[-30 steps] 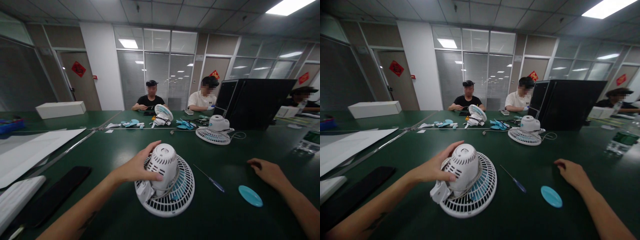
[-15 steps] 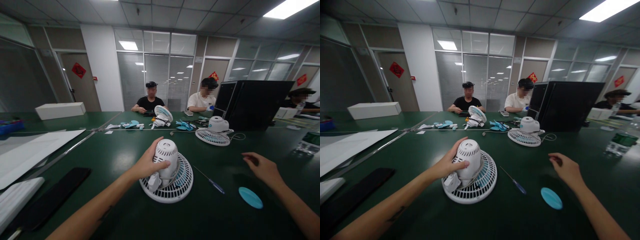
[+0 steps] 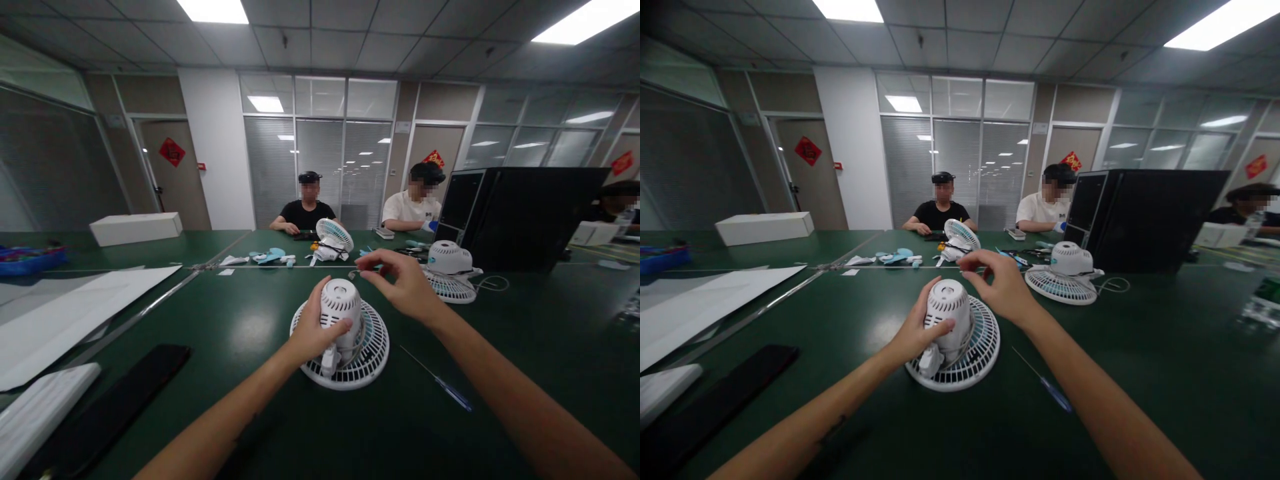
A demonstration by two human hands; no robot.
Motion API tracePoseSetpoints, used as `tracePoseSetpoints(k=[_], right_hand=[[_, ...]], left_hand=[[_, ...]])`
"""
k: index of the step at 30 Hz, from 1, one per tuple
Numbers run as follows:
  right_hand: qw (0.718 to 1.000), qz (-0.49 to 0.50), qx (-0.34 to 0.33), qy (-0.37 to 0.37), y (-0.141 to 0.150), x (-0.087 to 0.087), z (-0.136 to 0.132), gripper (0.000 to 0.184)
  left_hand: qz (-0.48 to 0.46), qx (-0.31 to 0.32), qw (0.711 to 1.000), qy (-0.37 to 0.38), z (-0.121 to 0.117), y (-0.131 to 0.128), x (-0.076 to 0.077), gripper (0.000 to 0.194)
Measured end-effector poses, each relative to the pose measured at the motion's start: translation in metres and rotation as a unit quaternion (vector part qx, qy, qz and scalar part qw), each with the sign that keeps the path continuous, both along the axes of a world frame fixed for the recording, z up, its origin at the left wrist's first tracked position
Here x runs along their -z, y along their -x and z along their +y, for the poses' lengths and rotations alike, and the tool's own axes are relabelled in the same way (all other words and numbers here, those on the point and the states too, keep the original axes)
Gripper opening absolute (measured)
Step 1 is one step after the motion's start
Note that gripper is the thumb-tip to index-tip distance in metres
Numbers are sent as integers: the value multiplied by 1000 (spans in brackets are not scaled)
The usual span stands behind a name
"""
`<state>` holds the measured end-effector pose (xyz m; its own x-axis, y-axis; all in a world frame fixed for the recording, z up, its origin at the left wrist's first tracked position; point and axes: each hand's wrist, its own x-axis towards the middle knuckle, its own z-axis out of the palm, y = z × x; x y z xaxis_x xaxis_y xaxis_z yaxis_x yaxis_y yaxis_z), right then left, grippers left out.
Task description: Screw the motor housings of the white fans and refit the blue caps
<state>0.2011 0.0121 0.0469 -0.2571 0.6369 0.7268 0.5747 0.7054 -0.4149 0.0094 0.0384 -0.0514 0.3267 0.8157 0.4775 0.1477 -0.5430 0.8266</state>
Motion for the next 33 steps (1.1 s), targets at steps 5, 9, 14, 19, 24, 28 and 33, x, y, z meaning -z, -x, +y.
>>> tracePoseSetpoints(k=[5,9,14,19,24,28,33], right_hand=[[992,104,-69,-4,32,-1,16,16],[990,123,-54,43,23,6,30,20],[996,34,-24,80,-1,6,28,15],[991,-84,-7,103,-2,5,21,9],[993,-81,0,84,7,8,21,15],[996,-65,2,59,9,9,21,16],[997,-68,-6,33,12,13,23,19]], left_hand=[[-14,-4,1000,-10,7,-3,3,83],[-10,2,1000,-16,11,-4,4,82],[-11,15,1000,-4,13,-4,3,85],[-2,10,1000,6,11,-4,0,86],[5,10,1000,11,11,-3,-1,89],[3,12,1000,11,12,-3,0,87],[-2,16,1000,12,12,-3,0,87]])
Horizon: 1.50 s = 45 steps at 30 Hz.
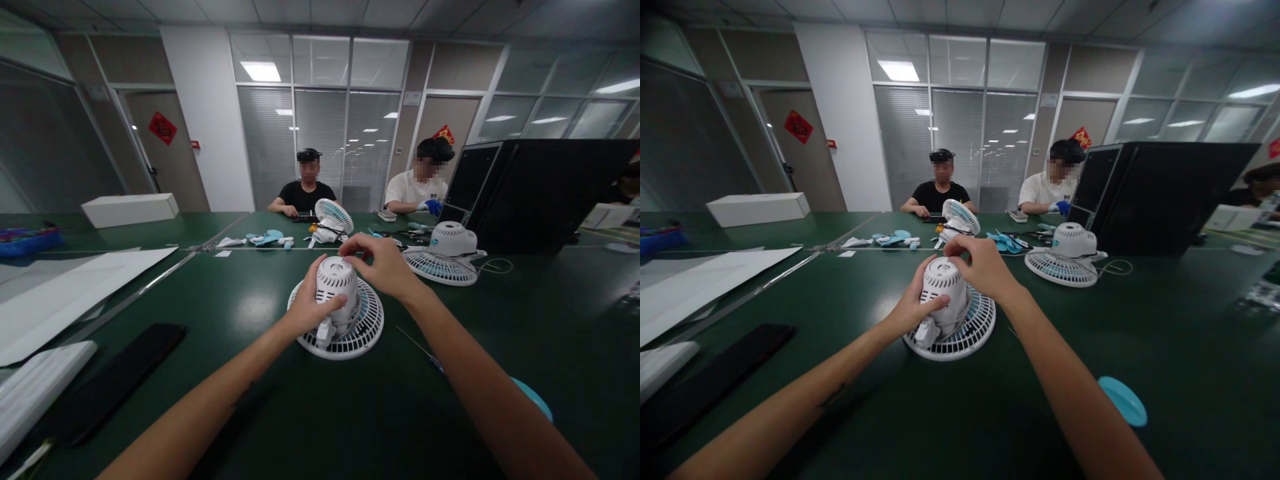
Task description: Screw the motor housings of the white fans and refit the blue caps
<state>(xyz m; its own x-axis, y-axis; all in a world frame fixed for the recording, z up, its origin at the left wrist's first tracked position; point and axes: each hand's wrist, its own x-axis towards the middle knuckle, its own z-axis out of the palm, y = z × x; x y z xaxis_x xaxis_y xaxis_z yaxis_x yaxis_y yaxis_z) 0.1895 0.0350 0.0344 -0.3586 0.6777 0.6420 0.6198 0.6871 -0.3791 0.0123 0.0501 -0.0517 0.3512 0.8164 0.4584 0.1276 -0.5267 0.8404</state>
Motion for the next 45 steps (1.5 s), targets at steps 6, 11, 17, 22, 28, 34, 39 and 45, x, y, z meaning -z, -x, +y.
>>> tracePoseSetpoints(k=[6,11,17,22,28,34,39,45], right_hand=[[1000,-24,-9,-14,5,5,3,20],[999,-38,-34,16,10,2,-4,28],[990,-135,9,32,14,-6,-14,36],[979,-197,-4,55,10,-14,-25,37],[981,-169,-23,96,-4,-24,-37,50],[977,-150,80,128,-50,-24,-53,41],[885,-251,226,321,-104,33,-80,38],[865,-233,189,402,-158,101,-105,45]], left_hand=[[-5,2,1000,-5,2,0,2,86],[-15,17,1000,-19,1,0,1,85],[-16,13,1000,-23,0,-1,-1,83],[-8,8,1000,-4,2,0,2,91],[-22,23,999,-5,1,1,3,88],[2,10,1000,6,0,2,0,90],[0,6,1000,6,0,3,0,90],[-5,8,1000,4,0,2,1,90]])
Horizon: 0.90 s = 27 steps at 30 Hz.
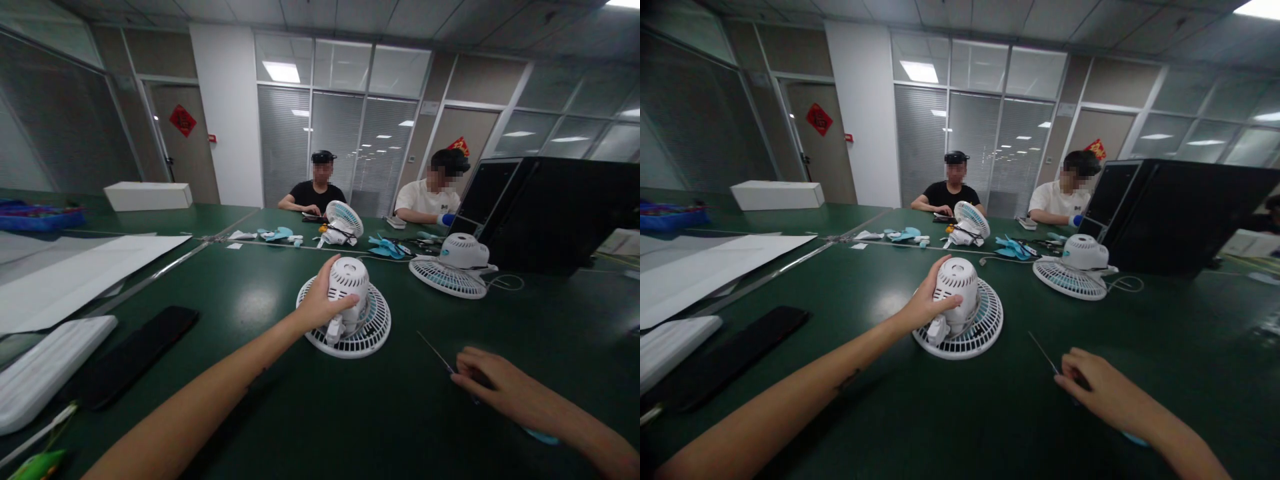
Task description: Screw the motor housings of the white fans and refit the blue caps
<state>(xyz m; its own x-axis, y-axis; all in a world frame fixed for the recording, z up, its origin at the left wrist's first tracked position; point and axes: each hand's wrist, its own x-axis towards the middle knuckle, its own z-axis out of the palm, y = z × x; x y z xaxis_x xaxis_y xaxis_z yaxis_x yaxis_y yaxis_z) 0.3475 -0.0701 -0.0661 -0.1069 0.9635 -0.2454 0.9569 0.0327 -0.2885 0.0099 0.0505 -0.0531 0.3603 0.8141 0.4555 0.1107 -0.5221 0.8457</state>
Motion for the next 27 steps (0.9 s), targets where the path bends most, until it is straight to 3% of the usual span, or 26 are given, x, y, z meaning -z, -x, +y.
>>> tracePoseSetpoints(k=[2,4,8,13,16,19,21,24,27], right_hand=[[1000,16,-11,-16,-6,3,0,46],[998,33,3,-45,-5,-5,3,48],[984,80,36,-158,12,-38,15,47],[928,143,46,-342,49,-74,30,35],[874,269,47,-402,79,-89,41,29],[780,480,75,-393,105,-103,49,37],[718,570,91,-390,112,-111,50,44],[649,661,135,-352,105,-116,41,45],[605,705,235,-286,81,-100,25,47]], left_hand=[[-5,1,1000,2,-1,0,-1,90],[-6,2,1000,4,-2,0,-2,89],[-4,-1,1000,5,-3,0,-3,88],[-7,6,1000,1,0,0,0,88],[-5,11,1000,1,2,0,2,89],[-3,5,1000,3,1,0,1,89],[-2,4,1000,9,0,1,0,90],[4,-3,1000,11,-1,1,-2,90],[8,-14,1000,1,0,1,-1,90]])
